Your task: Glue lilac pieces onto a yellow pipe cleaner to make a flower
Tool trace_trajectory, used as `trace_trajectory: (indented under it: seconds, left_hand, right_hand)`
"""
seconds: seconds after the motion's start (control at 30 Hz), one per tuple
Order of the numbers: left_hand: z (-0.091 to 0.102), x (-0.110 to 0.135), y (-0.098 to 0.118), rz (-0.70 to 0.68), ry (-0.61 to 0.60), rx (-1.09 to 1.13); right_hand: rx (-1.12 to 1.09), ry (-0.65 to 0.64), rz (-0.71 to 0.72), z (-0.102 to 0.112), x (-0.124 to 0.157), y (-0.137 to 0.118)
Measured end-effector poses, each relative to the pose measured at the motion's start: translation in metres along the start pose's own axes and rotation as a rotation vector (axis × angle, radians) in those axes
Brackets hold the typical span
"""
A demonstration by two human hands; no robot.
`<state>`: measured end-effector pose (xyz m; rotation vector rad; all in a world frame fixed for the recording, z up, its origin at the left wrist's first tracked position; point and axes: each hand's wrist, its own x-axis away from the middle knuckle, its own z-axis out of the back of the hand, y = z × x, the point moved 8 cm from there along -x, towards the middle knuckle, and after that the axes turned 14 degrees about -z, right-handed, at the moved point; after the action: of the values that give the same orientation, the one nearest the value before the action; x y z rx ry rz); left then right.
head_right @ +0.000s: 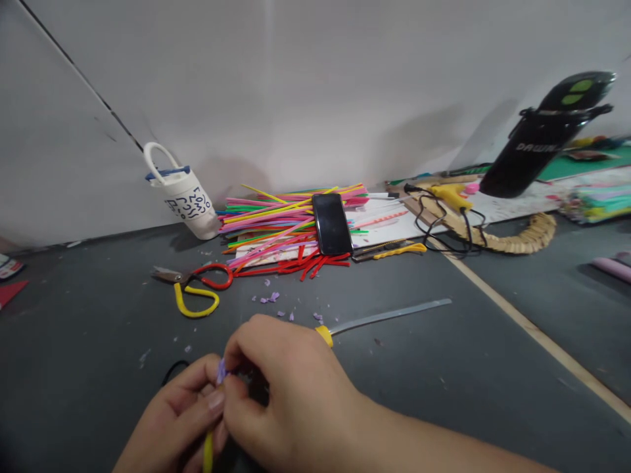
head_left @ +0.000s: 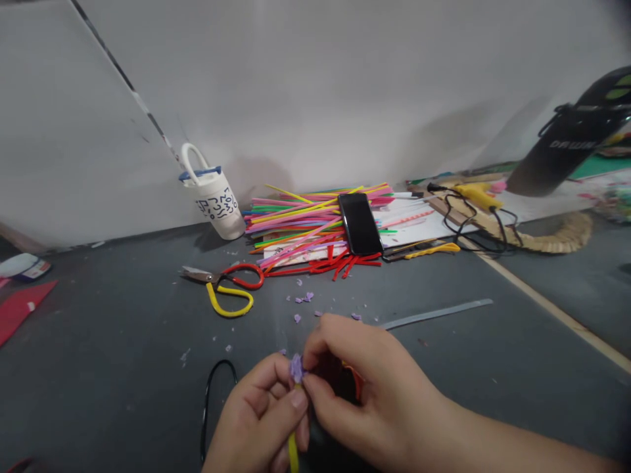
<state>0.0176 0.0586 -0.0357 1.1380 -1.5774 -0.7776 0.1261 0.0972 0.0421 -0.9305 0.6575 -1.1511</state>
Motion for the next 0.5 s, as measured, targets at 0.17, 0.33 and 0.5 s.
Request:
trace_trajectory:
  seconds: [0.17, 0.33, 0.5]
  left_hand:
    - [0.001, 0.0, -0.003, 0.02, -0.022, 0.181]
    - [0.005, -0.001, -0.001, -0.012, -0.011, 0.168]
    - [0.007, -0.002, 0.005, -0.102, 0.022, 0.053]
  right_hand:
    - [-0.075, -0.035, -0.056, -0.003, -0.002, 0.005]
    - [-0.457, -0.17, -0.318, -0.017, -0.008, 0.024]
    - [-0.576, -0.366, -0.396, -0.029, -0.009, 0.023]
